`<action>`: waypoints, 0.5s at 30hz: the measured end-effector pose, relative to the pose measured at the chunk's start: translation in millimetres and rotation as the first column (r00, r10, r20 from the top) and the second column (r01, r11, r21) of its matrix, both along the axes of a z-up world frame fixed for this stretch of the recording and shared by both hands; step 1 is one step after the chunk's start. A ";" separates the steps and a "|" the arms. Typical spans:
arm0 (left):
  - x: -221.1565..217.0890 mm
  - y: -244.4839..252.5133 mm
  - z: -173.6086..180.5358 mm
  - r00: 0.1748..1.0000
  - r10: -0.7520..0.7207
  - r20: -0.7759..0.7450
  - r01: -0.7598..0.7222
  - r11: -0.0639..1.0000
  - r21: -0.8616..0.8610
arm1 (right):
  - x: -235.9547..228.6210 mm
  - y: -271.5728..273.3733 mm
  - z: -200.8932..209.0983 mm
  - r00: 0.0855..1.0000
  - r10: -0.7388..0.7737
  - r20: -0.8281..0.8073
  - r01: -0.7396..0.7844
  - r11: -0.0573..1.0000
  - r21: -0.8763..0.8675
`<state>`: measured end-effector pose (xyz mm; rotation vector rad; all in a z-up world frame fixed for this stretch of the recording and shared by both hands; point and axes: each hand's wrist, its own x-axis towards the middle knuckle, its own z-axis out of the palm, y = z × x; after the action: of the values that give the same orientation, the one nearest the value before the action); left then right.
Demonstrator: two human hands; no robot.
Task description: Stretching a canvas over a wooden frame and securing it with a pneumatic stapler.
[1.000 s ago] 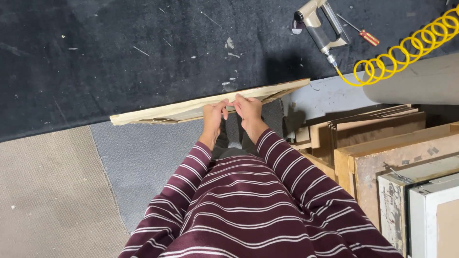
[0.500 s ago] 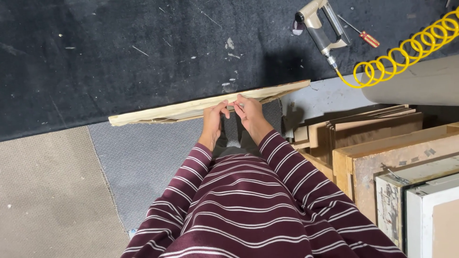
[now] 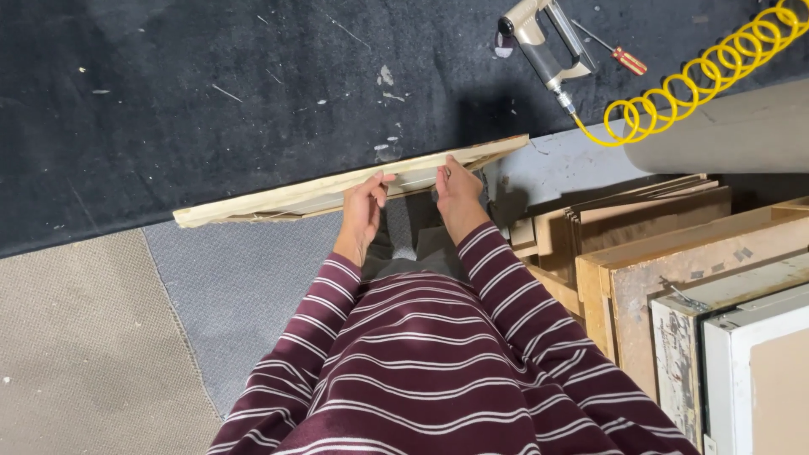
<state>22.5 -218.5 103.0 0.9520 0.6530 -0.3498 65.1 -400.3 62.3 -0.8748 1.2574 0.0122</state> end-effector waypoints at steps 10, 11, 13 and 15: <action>15.2 -0.6 -32.7 0.999 0.014 -0.052 -0.014 1.000 -0.003 | 7.3 -8.1 16.0 1.000 0.012 0.014 -0.014 0.995 0.096; 13.2 0.5 -42.6 0.999 -0.019 -0.051 0.020 0.999 0.025 | 7.1 -13.9 5.8 1.000 -0.005 0.007 0.004 0.996 0.085; 10.5 1.5 -50.4 0.997 -0.058 -0.044 0.060 0.997 0.052 | 7.7 -21.8 -10.2 1.000 -0.029 0.007 0.028 0.997 0.072; 7.7 0.8 -46.4 0.997 -0.062 -0.040 0.065 0.994 0.083 | 8.8 -26.1 -22.2 0.999 -0.041 0.022 0.040 0.998 0.043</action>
<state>30.2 -217.7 56.5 1.0505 0.6769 -0.3997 73.9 -426.3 40.1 -0.8104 1.2486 -0.0035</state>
